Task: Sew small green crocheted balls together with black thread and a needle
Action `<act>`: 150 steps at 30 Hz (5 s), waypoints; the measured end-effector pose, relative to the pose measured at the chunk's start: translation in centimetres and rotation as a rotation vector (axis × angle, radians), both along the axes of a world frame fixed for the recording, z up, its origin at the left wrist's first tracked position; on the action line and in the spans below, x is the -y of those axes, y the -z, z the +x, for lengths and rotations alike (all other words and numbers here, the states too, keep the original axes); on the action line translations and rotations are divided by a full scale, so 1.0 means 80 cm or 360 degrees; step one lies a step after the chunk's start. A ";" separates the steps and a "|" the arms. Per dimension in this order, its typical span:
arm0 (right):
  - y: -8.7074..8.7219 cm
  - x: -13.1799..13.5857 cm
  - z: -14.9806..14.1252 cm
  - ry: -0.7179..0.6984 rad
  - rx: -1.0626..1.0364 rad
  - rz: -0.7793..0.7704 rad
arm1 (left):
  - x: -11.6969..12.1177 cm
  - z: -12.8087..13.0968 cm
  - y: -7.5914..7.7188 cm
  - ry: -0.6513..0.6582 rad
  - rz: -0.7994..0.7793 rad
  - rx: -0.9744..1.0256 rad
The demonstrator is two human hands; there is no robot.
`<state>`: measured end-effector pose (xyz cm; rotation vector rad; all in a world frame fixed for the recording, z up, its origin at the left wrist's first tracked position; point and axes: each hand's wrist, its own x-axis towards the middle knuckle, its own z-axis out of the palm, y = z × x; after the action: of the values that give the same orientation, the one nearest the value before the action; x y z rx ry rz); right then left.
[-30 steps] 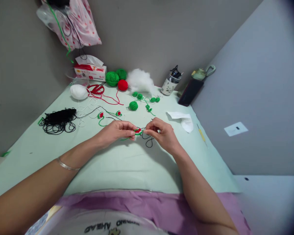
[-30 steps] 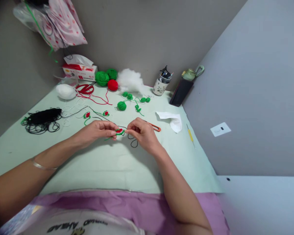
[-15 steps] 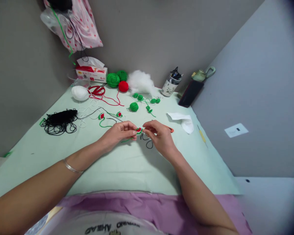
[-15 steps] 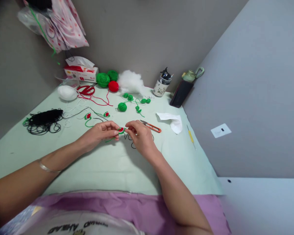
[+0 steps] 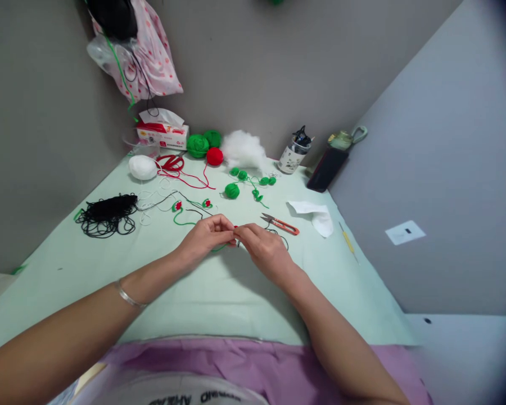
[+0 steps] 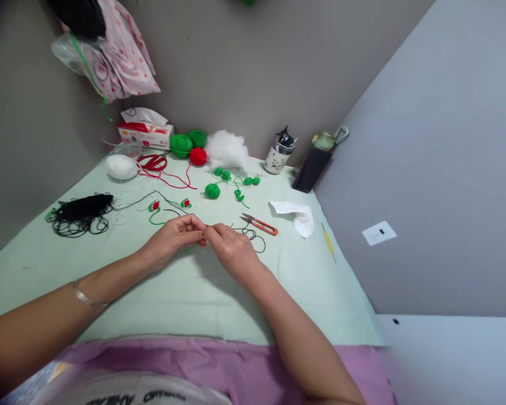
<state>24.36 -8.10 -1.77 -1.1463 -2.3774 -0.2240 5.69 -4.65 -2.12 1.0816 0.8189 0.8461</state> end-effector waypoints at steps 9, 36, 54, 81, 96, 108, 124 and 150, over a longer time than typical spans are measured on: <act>-0.011 0.006 -0.002 -0.0105 -0.0193 0.0244 | 0.001 -0.002 -0.006 -0.0020 0.0354 -0.0248; -0.007 0.000 -0.012 -0.0063 -0.0767 -0.0039 | 0.009 0.002 0.000 0.0051 0.0503 -0.0175; -0.073 0.014 0.031 -0.0249 -0.1709 -0.1018 | -0.024 -0.025 0.018 -0.0148 0.1252 -0.0930; -0.037 0.005 0.013 0.0167 -0.1260 -0.0669 | -0.034 -0.030 0.005 -0.0166 0.0045 0.0054; -0.021 0.009 -0.009 0.0201 -0.0878 -0.0636 | -0.014 -0.012 -0.005 -0.0015 -0.0171 0.0350; -0.023 0.009 -0.011 0.0295 -0.0872 -0.0744 | -0.012 -0.012 -0.001 0.0043 -0.0070 0.0199; -0.018 0.010 -0.011 0.0290 -0.0903 -0.0693 | -0.008 -0.010 0.000 0.0086 -0.0052 0.0224; -0.017 0.011 -0.014 0.0393 -0.0867 -0.0720 | 0.005 -0.004 0.003 -0.0038 0.0625 -0.0242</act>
<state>23.24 -8.98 -0.43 -1.4751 -1.8408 0.5120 5.37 -5.05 -2.34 1.4984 0.8116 0.9782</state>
